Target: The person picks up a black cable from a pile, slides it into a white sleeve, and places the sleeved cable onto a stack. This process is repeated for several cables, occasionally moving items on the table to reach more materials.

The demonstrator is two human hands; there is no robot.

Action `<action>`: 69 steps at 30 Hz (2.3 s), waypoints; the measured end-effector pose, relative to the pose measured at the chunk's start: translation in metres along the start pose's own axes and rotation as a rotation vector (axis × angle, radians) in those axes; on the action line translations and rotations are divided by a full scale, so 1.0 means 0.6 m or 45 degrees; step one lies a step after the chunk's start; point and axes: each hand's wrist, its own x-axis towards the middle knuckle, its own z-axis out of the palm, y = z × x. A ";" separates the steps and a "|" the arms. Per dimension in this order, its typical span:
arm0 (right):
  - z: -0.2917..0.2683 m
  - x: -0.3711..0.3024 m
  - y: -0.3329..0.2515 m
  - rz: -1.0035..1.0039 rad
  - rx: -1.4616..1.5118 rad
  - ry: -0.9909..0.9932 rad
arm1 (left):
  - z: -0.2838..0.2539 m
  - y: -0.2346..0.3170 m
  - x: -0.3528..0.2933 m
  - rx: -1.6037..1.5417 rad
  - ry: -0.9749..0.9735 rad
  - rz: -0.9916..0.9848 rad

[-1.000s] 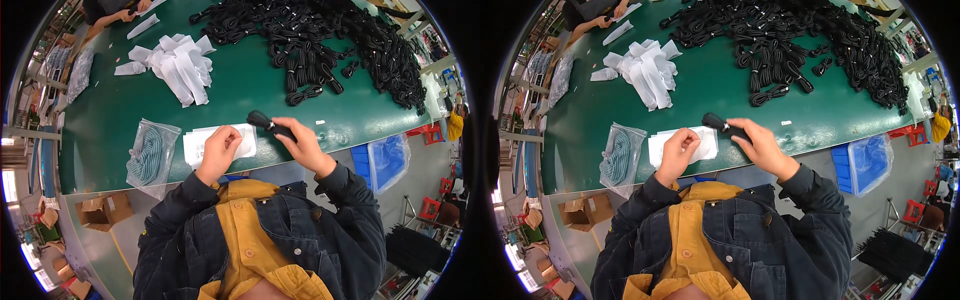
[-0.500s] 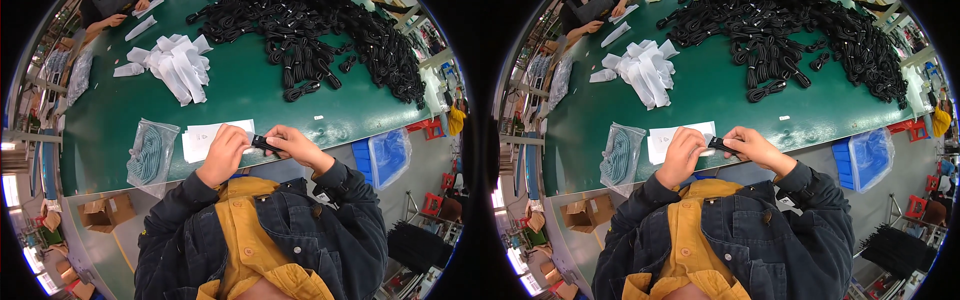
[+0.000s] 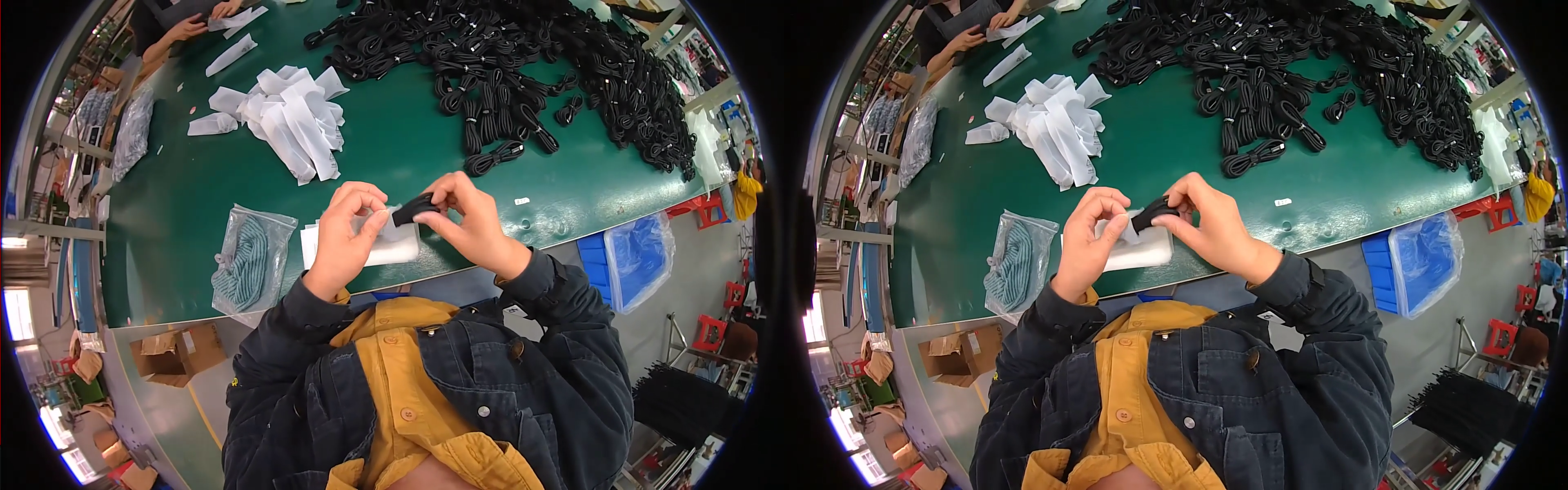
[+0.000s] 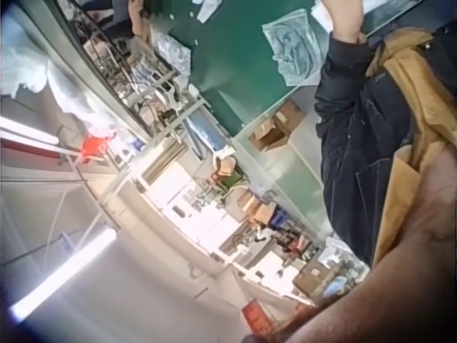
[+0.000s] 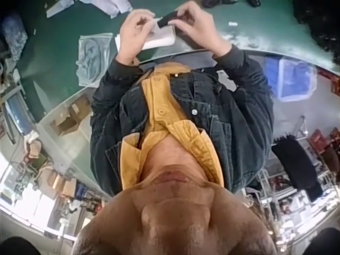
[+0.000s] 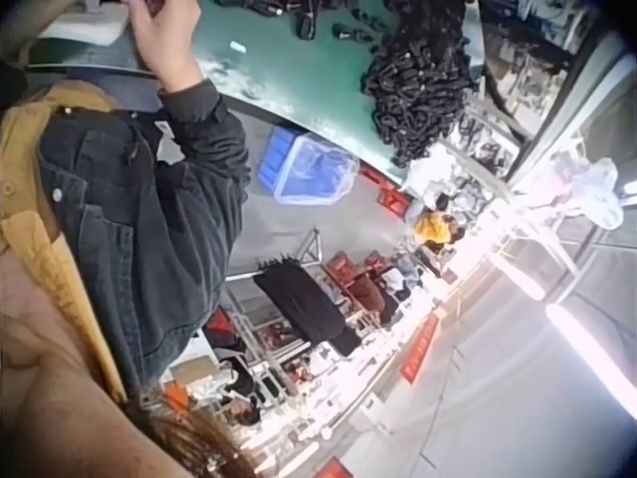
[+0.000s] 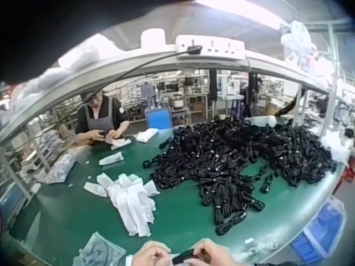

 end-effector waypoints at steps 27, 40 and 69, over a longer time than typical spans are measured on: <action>-0.101 -0.061 0.075 0.084 -1.235 0.020 | -0.127 0.015 0.098 0.238 0.388 0.108; -0.011 -0.063 0.017 0.286 -0.228 0.075 | 0.055 -0.057 -0.055 0.579 -0.188 0.190; 0.004 -0.072 0.017 0.406 0.053 -0.189 | 0.029 -0.027 -0.057 0.292 -0.006 0.210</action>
